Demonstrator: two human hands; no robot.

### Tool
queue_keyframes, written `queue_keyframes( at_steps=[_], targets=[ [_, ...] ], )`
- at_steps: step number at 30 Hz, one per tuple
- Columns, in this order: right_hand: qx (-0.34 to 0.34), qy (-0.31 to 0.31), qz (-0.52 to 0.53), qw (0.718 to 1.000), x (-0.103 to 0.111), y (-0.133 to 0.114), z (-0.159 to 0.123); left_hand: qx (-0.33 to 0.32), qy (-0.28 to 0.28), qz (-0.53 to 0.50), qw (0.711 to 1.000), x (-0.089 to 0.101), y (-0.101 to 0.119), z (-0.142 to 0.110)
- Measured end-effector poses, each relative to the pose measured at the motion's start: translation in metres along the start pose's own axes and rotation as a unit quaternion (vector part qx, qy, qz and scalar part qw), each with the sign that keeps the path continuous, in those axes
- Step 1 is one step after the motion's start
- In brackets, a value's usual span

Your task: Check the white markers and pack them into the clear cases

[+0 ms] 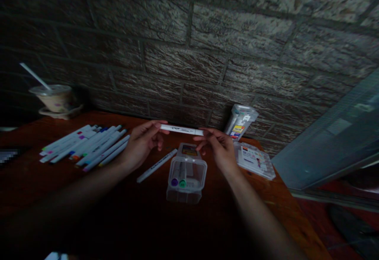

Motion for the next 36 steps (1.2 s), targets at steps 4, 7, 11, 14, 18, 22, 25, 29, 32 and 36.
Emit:
queue_keyframes(
  at_steps=[4,7,11,14,18,22,25,29,32,36],
  targets=[
    [-0.015,0.004,0.022,1.0,-0.0011,-0.0019,0.0005,0.011,-0.007,-0.035,0.999,0.0006,-0.0004,-0.0011],
    [-0.017,-0.001,0.039,0.999,-0.0013,-0.0028,0.0006,0.014,-0.011,-0.049,0.999,0.0005,0.0004,-0.0016],
    [-0.02,-0.007,0.056,0.998,-0.0004,-0.0025,0.0002,0.014,-0.015,-0.063,0.998,-0.0003,0.0021,-0.0012],
    [-0.028,-0.008,0.062,0.998,-0.0001,-0.0024,-0.0003,0.013,-0.017,-0.073,0.997,-0.0007,0.0031,-0.001],
    [-0.037,-0.007,0.062,0.997,-0.0009,-0.0035,-0.0006,0.015,-0.017,-0.083,0.996,-0.0013,0.0036,-0.0014],
    [-0.038,0.001,0.05,0.998,-0.0016,-0.0056,-0.0002,0.022,-0.019,-0.089,0.996,-0.002,0.0041,-0.0016],
    [-0.041,0.01,0.042,0.998,-0.0013,-0.0062,0.0,0.025,-0.021,-0.093,0.995,-0.0026,0.0048,-0.0017],
    [-0.045,0.02,0.03,0.998,-0.0003,-0.0052,-0.0004,0.025,-0.02,-0.095,0.995,-0.0032,0.0061,-0.0022],
    [-0.043,0.017,0.018,0.999,0.0,-0.0039,-0.0003,0.027,-0.019,-0.094,0.995,-0.0029,0.0061,-0.0025],
    [-0.035,0.009,0.021,0.999,-0.0006,-0.0039,0.0001,0.027,-0.018,-0.095,0.995,-0.0023,0.006,-0.0022]
  ],
)
Point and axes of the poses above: each hand's wrist, its own z-axis towards the middle knuckle, its own x-axis out of the back of the hand, y = z × x, the point moved 4 cm from there along z, towards the middle knuckle, and after that the axes turned 4 degrees about -y, right-handed, at the moved point
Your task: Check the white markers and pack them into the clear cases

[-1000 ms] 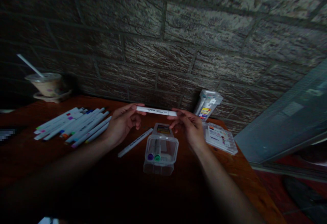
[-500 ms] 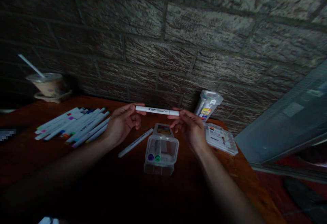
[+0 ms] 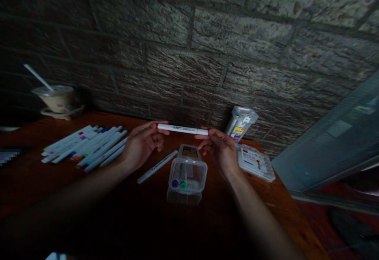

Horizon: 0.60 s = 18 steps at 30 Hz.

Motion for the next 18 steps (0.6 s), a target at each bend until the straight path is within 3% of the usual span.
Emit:
queue_keyframes(
  at_steps=[12,18],
  targets=[
    [0.012,0.007,0.008,1.0,0.0002,-0.0002,0.0005,-0.01,-0.028,0.035,0.999,-0.0006,-0.0033,-0.0001],
    [0.035,0.043,-0.031,0.998,0.0045,0.0028,0.0012,-0.056,-0.053,0.131,0.988,-0.0062,-0.0002,-0.0023]
  ],
)
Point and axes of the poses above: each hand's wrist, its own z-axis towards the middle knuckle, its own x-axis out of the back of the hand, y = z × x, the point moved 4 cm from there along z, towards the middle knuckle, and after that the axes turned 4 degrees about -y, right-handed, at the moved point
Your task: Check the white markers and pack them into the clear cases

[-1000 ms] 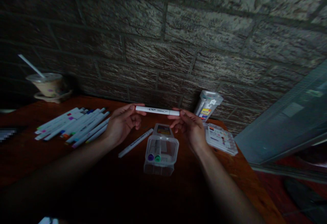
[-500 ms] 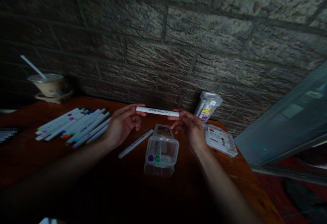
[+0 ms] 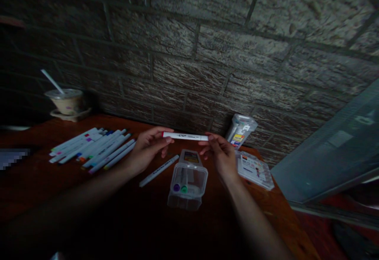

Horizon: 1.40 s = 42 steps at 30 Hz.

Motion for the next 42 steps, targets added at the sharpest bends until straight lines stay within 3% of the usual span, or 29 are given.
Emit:
queue_keyframes(
  at_steps=[5,15,23,28,35,38,42],
  targets=[
    [0.012,-0.002,-0.016,1.0,0.003,0.0,0.002,-0.036,0.0,0.072,0.997,-0.009,0.014,-0.001],
    [0.01,-0.048,-0.006,0.999,0.005,-0.001,0.003,-0.091,-0.019,0.121,0.988,-0.035,0.039,-0.005],
    [0.056,-0.043,-0.004,0.997,0.003,-0.01,0.004,-0.196,-0.045,0.184,0.962,-0.063,0.074,0.014],
    [0.095,-0.039,-0.053,0.993,0.008,-0.008,0.007,-0.213,-0.078,0.197,0.954,-0.081,0.078,0.026],
    [0.163,-0.027,-0.2,0.966,0.003,-0.019,-0.006,-0.242,-0.127,0.235,0.933,-0.081,0.077,0.022],
    [0.195,-0.028,-0.263,0.944,-0.004,-0.035,-0.007,-0.255,-0.151,0.238,0.925,-0.078,0.088,0.017],
    [0.238,-0.053,-0.313,0.918,-0.022,-0.069,0.01,-0.291,-0.154,0.249,0.911,-0.067,0.113,0.014]
  ],
)
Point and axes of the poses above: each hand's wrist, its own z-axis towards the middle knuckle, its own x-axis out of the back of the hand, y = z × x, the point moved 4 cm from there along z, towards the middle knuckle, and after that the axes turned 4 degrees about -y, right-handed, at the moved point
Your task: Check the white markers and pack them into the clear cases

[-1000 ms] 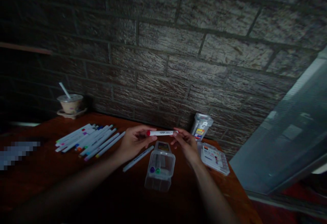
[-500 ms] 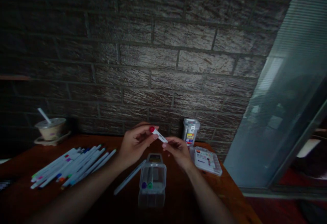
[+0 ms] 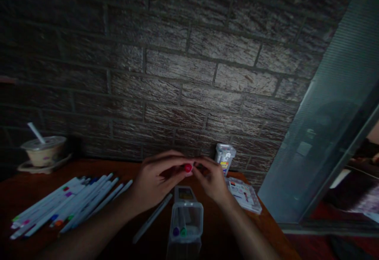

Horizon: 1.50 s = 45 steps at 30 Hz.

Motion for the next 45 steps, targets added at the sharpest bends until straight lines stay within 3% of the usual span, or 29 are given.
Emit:
queue_keyframes(
  at_steps=[4,8,15,24,45],
  targets=[
    [0.079,-0.02,-0.054,0.995,-0.001,-0.031,0.038,-0.049,0.06,0.029,0.997,0.028,0.013,0.005],
    [0.152,-0.004,-0.089,0.984,-0.006,-0.046,0.05,-0.111,0.098,0.034,0.988,0.039,0.023,0.008],
    [0.171,-0.035,-0.123,0.977,0.004,-0.036,0.051,-0.105,0.104,0.043,0.988,0.026,0.019,0.005],
    [0.172,-0.05,-0.119,0.977,0.012,-0.04,0.052,-0.104,0.081,0.081,0.988,0.014,0.024,0.001],
    [0.189,-0.095,-0.164,0.963,0.007,-0.056,0.046,-0.1,0.084,0.082,0.988,0.02,0.031,-0.001]
  ],
)
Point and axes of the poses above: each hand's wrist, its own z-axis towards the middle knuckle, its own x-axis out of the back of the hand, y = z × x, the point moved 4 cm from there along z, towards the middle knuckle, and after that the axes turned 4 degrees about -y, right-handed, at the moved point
